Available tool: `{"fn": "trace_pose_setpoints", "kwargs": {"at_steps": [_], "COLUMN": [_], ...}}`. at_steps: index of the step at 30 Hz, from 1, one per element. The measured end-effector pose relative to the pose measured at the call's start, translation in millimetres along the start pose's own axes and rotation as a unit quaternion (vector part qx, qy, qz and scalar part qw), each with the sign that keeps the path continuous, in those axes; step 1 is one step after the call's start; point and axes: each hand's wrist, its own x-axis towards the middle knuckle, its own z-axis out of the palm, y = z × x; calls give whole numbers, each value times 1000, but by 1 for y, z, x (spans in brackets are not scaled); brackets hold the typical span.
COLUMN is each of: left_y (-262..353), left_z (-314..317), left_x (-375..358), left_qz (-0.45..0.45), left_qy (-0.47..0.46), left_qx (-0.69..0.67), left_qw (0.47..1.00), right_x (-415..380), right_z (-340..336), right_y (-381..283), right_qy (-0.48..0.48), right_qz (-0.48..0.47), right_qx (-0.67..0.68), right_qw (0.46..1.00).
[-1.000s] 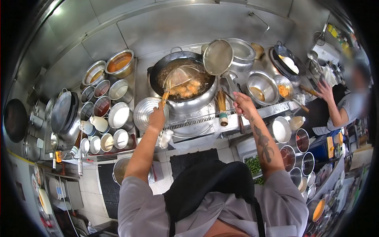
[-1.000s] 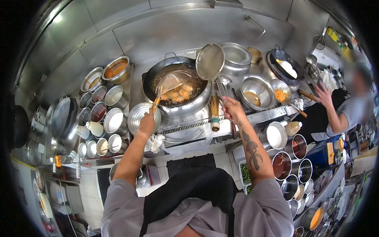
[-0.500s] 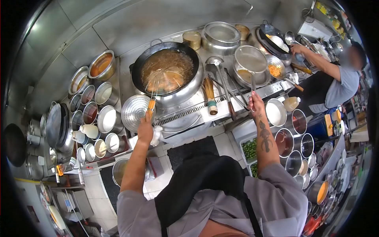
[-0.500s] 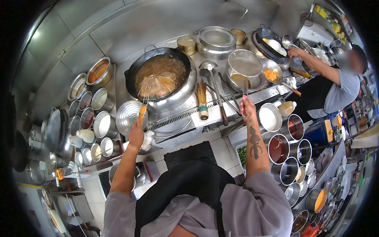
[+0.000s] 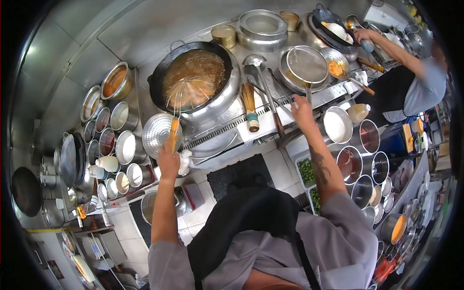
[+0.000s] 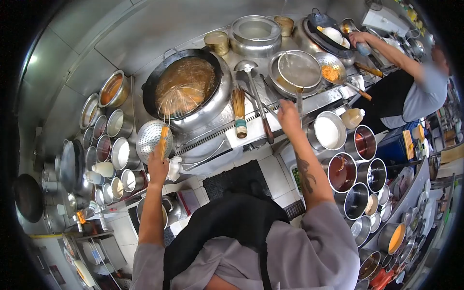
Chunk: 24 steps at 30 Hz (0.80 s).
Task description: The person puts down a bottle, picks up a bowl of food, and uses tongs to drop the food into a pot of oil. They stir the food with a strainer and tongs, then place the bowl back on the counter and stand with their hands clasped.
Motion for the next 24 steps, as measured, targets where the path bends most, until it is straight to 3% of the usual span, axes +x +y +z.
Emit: {"fn": "trace_pose_setpoints", "kwargs": {"at_steps": [1,2,6,8,12,14,18,20,22,24], "left_y": [6,13,77,62,59,61,60,69,74,83], "left_z": [-4,-9,-35,0,49,69,118,133,156,173], "left_x": [-5,-9,-45,-74,-137,-161,-180,-174,-164,-150], "left_qz": [44,89,113,105,68,3,17,16,37,70], "left_qy": [58,117,175,127,1,-63,-124,-143,-196,-210], "left_qx": [29,58,-74,-170,-203,-248,-275,-283,-307,-311], "left_qw": [997,987,975,972,977,967,953,948,931,924], "right_x": [4,8,13,17,14,10,3,3,-8,-25], "right_z": [13,28,59,59,55,54,37,15,3,-27], "right_y": [6,10,24,24,43,51,35,8,3,-15], "right_qy": [0,-67,-222,-240,-323,-264,-186,-208,-189,-172], "right_qz": [2,65,216,215,193,198,160,333,339,366], "right_qx": [-1,-70,-218,-232,-201,-148,-126,109,171,326], "right_qw": [1000,993,925,918,904,932,961,913,905,854]}}
